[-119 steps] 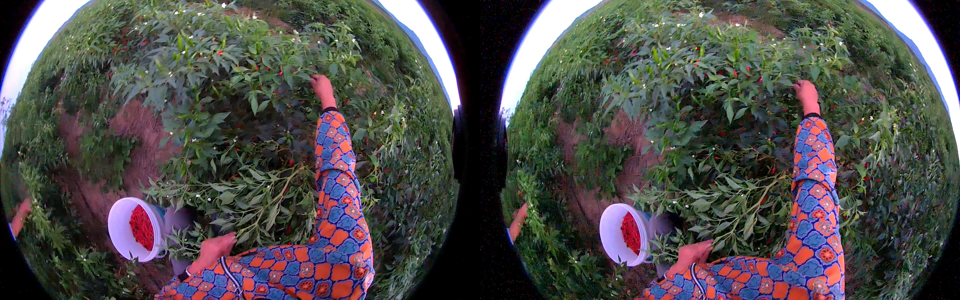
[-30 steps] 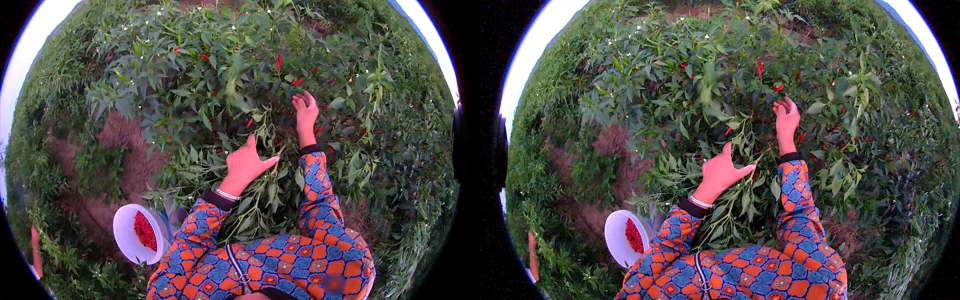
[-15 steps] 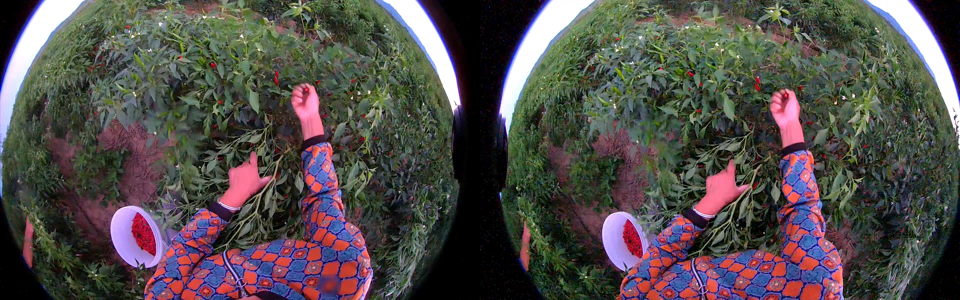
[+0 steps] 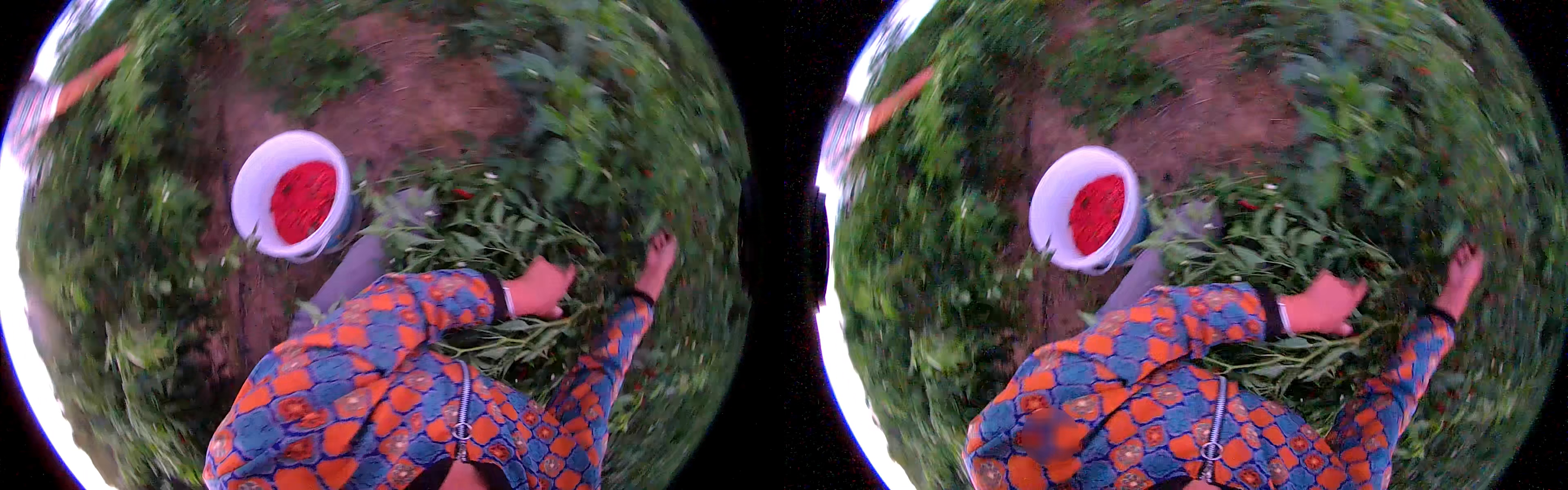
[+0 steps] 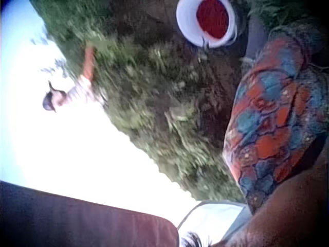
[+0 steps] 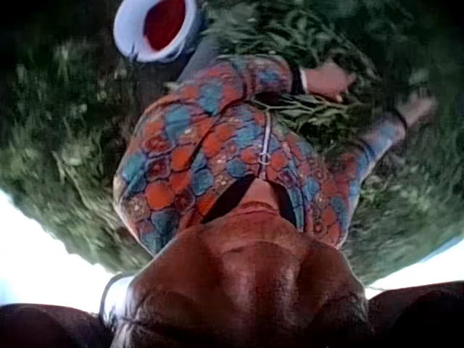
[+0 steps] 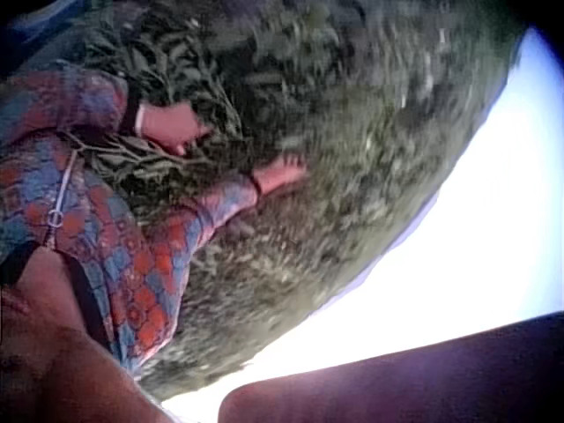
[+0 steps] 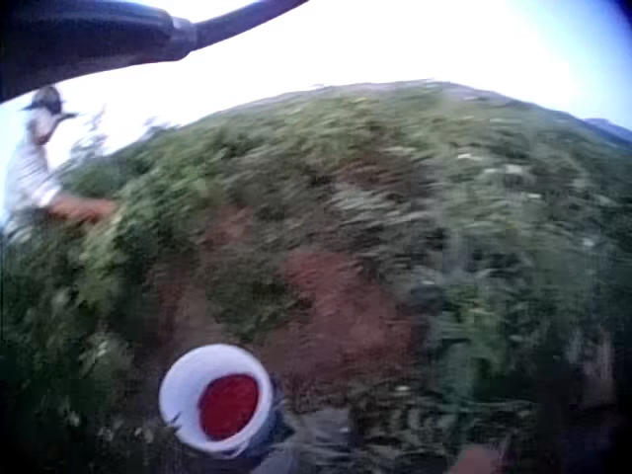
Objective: The person sits on the ground in a field and picks red chili peppers from plants by hand. They place the harvested peppers into a white bucket positioned next to them.
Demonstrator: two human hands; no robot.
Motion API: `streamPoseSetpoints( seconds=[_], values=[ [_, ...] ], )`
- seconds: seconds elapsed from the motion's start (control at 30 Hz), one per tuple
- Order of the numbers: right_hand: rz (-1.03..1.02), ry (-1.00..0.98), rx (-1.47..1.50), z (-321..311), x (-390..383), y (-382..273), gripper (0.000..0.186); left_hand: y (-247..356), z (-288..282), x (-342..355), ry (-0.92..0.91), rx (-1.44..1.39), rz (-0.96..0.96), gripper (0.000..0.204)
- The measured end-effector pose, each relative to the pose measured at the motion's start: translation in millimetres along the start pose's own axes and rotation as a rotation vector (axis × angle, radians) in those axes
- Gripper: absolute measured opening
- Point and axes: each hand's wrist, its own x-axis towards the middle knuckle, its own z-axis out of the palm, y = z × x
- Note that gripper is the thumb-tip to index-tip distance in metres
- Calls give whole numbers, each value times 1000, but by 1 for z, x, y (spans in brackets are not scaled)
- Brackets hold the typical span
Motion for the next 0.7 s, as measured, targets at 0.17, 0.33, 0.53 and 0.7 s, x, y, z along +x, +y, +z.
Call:
streamPoseSetpoints(
  seconds=[0.17, 0.33, 0.53, 0.7],
  values=[
    [-204, 357, -930, 122, 23, 55, 33, -21, 16, -27, 48, 139, -100, 95],
    [-262, 537, -1827, 40, 20, -34, 34, -3, 8, -8, 34, 78, 38, 88],
    [-55, -518, 695, 165, -115, -4, 14, -7, -7, -4, -88, 45, -56, 69],
    [-168, 109, 695, 164, -200, -3, 8, -18, -6, 11, -45, 299, -73, 80]
  ],
)
